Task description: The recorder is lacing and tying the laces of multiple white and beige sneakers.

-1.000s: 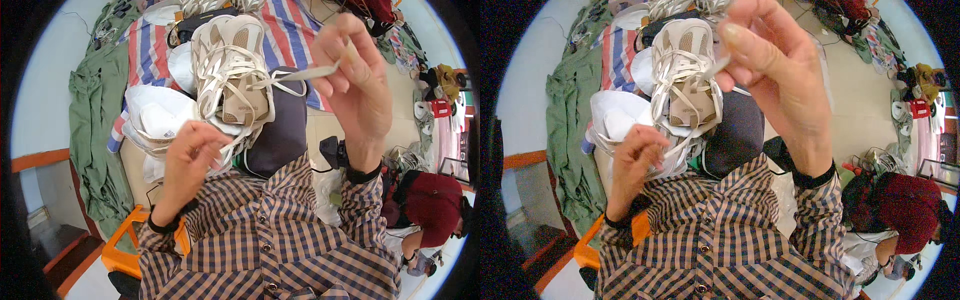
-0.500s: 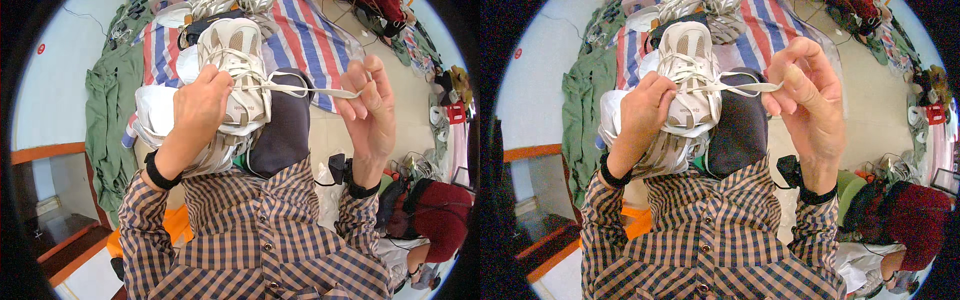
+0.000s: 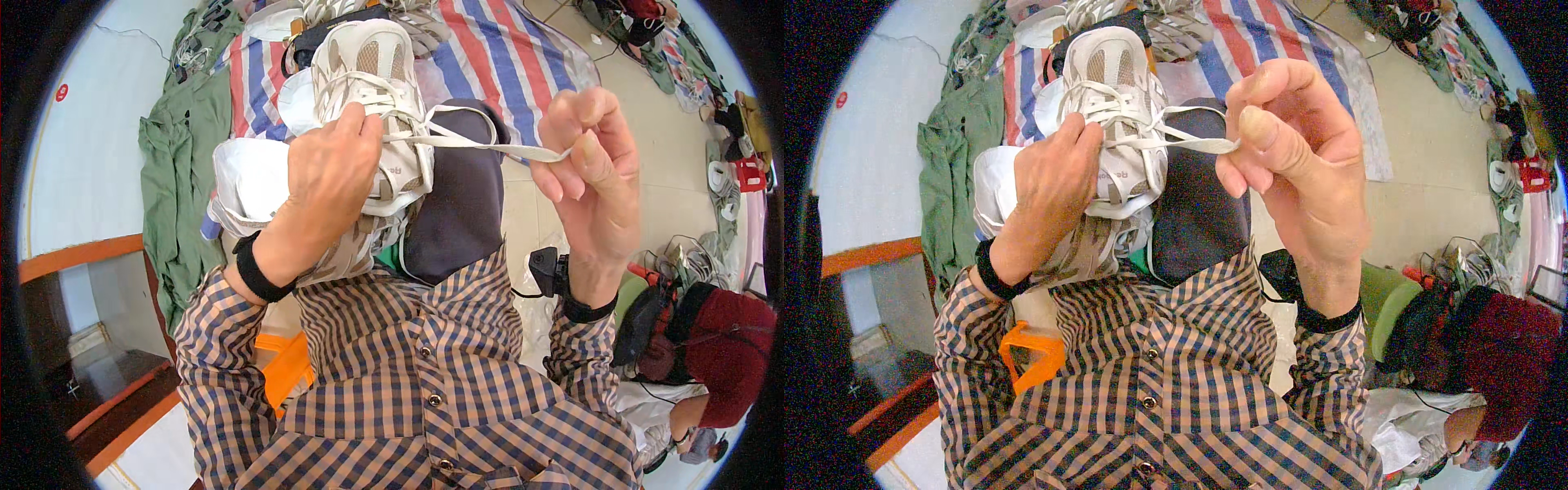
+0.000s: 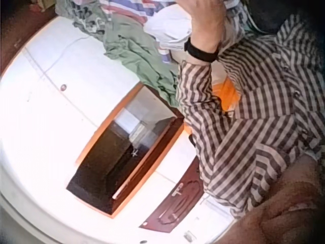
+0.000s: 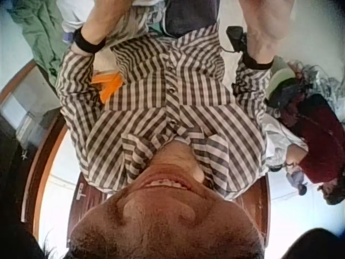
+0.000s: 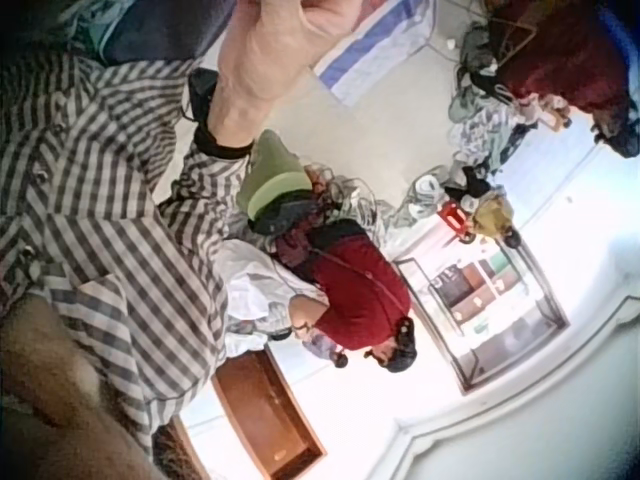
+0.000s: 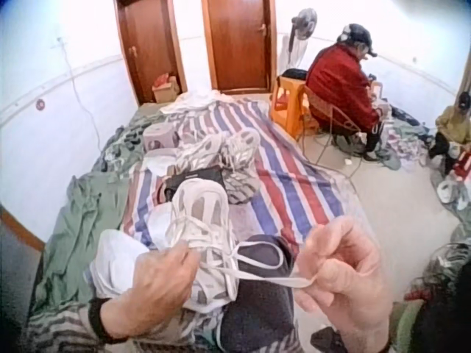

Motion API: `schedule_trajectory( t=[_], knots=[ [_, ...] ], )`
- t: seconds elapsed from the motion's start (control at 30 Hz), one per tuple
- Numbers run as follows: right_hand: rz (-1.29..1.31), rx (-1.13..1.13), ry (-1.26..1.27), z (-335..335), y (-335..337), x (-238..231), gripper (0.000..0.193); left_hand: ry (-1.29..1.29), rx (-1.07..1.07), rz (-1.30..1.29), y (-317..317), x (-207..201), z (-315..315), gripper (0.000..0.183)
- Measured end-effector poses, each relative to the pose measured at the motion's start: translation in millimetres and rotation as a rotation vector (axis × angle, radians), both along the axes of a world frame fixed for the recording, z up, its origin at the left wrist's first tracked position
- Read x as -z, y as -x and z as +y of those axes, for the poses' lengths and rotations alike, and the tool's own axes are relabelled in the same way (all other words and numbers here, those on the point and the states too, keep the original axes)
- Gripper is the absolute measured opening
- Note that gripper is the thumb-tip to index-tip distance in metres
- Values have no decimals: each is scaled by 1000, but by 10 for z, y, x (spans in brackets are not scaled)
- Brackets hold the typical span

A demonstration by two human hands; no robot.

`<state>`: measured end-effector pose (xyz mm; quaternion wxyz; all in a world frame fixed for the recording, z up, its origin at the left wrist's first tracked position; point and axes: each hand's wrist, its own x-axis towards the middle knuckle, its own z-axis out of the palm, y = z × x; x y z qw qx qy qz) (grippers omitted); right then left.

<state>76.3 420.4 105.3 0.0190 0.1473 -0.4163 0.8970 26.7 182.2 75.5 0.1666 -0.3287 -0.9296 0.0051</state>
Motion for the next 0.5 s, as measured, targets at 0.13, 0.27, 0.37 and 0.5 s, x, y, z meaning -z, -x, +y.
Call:
schedule_trajectory(
  t=[0.13, 0.27, 0.37, 0.5],
  knots=[
    [26, -15, -1, -44, 1, -22, 17, -64, 55, -28, 50, 52, 43, 15],
    [24, 25, -131, -119, -13, -27, 16, -235, -1, -98, 25, 146, -86, 15],
    [-32, 216, -799, -253, -52, 67, 24, -426, -15, -197, 19, 136, -101, 14],
    [244, 330, -1174, -453, -11, 423, 32, -490, -23, -235, 68, 182, -109, 15]
  ],
)
